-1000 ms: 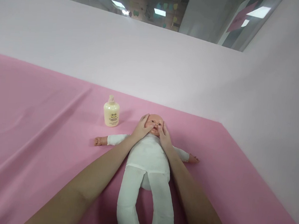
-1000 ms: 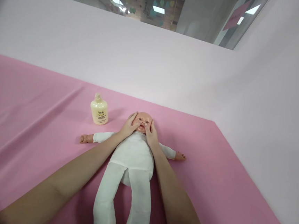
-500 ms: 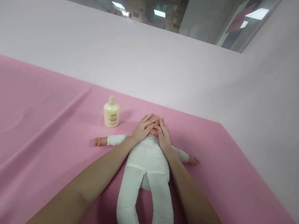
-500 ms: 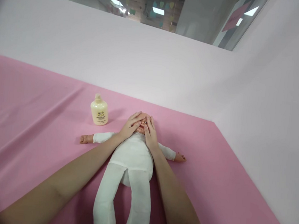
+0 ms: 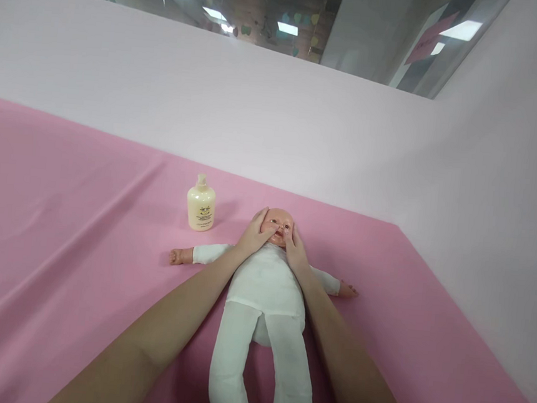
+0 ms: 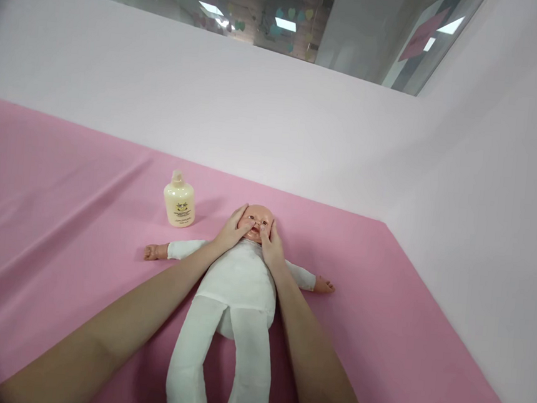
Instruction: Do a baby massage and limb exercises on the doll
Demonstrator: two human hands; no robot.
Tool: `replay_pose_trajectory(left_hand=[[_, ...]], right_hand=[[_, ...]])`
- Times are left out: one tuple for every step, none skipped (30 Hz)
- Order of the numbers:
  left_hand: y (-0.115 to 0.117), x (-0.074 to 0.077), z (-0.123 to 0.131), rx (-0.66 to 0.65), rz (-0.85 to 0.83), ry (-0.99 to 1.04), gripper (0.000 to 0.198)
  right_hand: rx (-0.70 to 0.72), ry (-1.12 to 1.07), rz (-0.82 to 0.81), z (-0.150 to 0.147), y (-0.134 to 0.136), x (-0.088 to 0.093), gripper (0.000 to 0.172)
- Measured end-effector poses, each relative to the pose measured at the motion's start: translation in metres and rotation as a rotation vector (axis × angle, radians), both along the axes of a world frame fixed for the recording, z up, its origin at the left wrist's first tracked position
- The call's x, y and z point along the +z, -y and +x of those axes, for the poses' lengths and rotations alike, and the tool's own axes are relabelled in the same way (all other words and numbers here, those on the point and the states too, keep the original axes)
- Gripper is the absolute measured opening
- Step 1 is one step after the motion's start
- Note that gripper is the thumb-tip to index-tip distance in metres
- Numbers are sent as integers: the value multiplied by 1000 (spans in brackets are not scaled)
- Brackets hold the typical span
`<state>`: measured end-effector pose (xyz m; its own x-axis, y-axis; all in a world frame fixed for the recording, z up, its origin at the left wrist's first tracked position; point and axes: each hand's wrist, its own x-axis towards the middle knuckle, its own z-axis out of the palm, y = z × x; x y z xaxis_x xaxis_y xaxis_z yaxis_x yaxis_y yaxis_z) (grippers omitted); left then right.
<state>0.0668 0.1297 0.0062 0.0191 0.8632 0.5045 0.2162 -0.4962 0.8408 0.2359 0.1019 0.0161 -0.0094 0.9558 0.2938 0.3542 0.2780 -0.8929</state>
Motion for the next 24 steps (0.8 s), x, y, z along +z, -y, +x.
replay_pose_trajectory(left_hand=[[0, 0, 0, -6, 16, 1, 68], [0, 0, 0, -13, 36, 1, 67], [0, 0, -1, -19, 56, 1, 65], [0, 0, -1, -25, 75, 0, 63], [1, 1, -1, -29, 89, -2, 61], [1, 1, -1, -32, 100, -4, 60], [1, 2, -1, -34, 107, -6, 59], [2, 2, -1, -36, 111, -7, 59], [2, 2, -1, -38, 114, -10, 60], [2, 3, -2, -42, 115, -13, 60], [2, 3, -2, -45, 116, -16, 60], [2, 2, -2, -47, 116, -18, 61], [2, 2, -2, -49, 116, -20, 61], [2, 2, -2, -50, 115, -21, 61], [2, 2, -2, -50, 113, -22, 61], [2, 2, -2, -50, 112, -25, 61], [3, 3, -3, -49, 111, -29, 61], [4, 4, -3, -48, 116, -34, 60], [4, 6, -3, -52, 129, -44, 58], [5, 8, -4, -62, 153, -60, 55], [5, 10, -4, -80, 186, -85, 51], [6, 13, -5, -102, 224, -115, 48], [6, 15, -5, -124, 260, -146, 45], [5, 17, -6, -143, 289, -173, 43]], right_hand=[[-17, -3, -44, -1, 1, 2, 95], [-32, -7, -87, -2, 3, 4, 98], [-32, -9, -99, -4, 5, 6, 99], [-14, -7, -77, -5, 7, 9, 99], [12, -1, -40, -6, 9, 12, 96], [40, 12, 4, -6, 11, 14, 92], [65, 28, 49, -6, 13, 16, 88], [86, 46, 86, -6, 13, 18, 84], [100, 61, 111, -5, 14, 18, 81], [110, 68, 122, -4, 13, 19, 79], [117, 62, 120, -3, 13, 19, 77], [124, 40, 110, -2, 11, 18, 77], [132, 8, 90, -1, 9, 17, 79], [138, -26, 62, 0, 8, 16, 81], [139, -59, 25, 1, 6, 15, 83], [135, -86, -19, 2, 4, 13, 86], [124, -105, -64, 2, 2, 11, 88], [107, -116, -103, 3, 1, 10, 90], [87, -121, -133, 3, -1, 8, 91], [70, -118, -149, 4, -2, 7, 92], [59, -108, -156, 4, -2, 6, 94], [53, -90, -156, 4, -3, 4, 95], [51, -71, -155, 5, -3, 4, 97], [54, -55, -155, 5, -3, 3, 98]])
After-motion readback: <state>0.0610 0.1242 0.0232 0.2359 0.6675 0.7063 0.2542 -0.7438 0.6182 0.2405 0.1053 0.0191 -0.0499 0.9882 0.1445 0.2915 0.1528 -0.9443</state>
